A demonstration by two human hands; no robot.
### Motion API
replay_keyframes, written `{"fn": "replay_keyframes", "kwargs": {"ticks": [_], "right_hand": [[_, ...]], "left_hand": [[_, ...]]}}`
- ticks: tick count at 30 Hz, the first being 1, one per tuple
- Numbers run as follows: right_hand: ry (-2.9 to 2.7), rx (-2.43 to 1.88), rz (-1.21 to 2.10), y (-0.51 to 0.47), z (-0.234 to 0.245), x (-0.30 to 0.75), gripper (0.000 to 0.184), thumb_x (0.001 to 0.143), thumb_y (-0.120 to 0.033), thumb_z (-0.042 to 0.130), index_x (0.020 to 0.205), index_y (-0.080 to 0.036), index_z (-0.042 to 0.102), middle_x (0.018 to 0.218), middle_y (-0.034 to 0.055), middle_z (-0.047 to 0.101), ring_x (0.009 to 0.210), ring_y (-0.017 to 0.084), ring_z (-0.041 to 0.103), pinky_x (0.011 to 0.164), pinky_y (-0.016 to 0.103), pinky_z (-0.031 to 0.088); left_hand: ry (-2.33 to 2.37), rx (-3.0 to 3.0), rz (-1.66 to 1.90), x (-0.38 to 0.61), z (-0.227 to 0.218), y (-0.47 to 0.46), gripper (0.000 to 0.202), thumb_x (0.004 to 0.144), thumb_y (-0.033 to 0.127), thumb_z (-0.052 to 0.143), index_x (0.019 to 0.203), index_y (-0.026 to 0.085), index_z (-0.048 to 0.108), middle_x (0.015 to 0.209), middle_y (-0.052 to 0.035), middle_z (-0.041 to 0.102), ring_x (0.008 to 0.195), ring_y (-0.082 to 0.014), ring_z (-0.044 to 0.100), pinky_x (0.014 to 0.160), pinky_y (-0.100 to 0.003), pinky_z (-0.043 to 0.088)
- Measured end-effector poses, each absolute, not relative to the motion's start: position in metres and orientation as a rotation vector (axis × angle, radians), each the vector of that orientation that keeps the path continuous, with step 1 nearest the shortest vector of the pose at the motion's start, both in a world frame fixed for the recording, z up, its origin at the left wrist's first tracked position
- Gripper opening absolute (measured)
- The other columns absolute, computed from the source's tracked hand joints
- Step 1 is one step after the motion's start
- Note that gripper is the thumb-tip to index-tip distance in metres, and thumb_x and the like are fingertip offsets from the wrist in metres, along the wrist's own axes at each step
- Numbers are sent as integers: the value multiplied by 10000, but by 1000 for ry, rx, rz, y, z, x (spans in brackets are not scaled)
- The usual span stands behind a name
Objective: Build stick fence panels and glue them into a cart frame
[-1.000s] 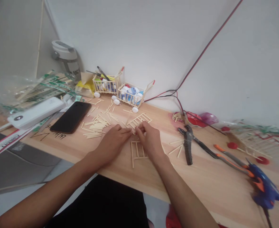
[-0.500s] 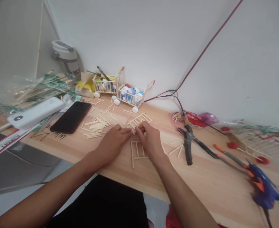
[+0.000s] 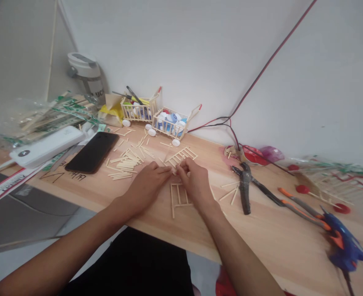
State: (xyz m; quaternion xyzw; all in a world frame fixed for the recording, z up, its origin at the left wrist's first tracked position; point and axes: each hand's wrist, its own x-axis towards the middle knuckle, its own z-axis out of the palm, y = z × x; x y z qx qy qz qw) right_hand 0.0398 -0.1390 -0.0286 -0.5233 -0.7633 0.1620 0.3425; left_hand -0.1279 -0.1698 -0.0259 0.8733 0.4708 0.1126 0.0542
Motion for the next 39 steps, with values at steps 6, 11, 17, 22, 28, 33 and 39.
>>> {"fn": "replay_keyframes", "kwargs": {"ticks": [6,11,17,22,28,33,39], "right_hand": [[-1993,-1364,423,-139,-29,40,174,843,-299,532,698,-204,537,620,-9,612,557,128,519,561,240,352],[-1994,-1374,406,-139,-29,40,164,832,-292,537,694,-204,536,610,-10,610,542,127,509,555,241,349],[-1989,-1369,422,-139,-29,40,167,836,-294,534,698,-201,542,619,-6,618,556,128,523,559,239,354],[-1994,-1367,416,-139,-29,40,171,839,-292,535,696,-200,542,617,-6,611,562,129,526,564,239,356],[-1990,-1361,430,-139,-29,40,162,839,-291,537,705,-202,548,627,-4,622,570,132,538,572,240,369],[-1985,-1366,437,-140,-27,40,166,837,-297,532,700,-204,542,623,-2,623,568,135,542,569,244,371],[-1984,-1363,440,-139,-29,40,163,833,-298,529,700,-206,543,629,1,628,573,137,544,571,245,371]], "left_hand": [[1423,2647,358,-128,-25,-170,331,962,143,325,1136,153,607,1093,-80,637,857,-204,492,830,-348,398],[1423,2675,351,-128,-26,-170,338,958,132,322,1121,140,618,1092,-78,640,843,-210,489,819,-354,406],[1436,2672,348,-128,-26,-171,335,951,117,338,1131,150,619,1099,-71,641,838,-203,489,810,-347,408],[1434,2671,326,-128,-24,-170,338,959,125,326,1120,143,623,1102,-70,640,845,-201,494,824,-349,408],[1445,2661,330,-128,-25,-170,313,950,129,357,1090,141,637,1087,-65,642,840,-205,488,806,-346,415],[1429,2684,324,-128,-26,-169,323,956,134,342,1088,135,637,1083,-73,642,850,-210,498,823,-355,413],[1438,2693,357,-128,-26,-170,317,956,130,346,1111,152,622,1065,-67,648,823,-195,499,804,-340,409]]}}
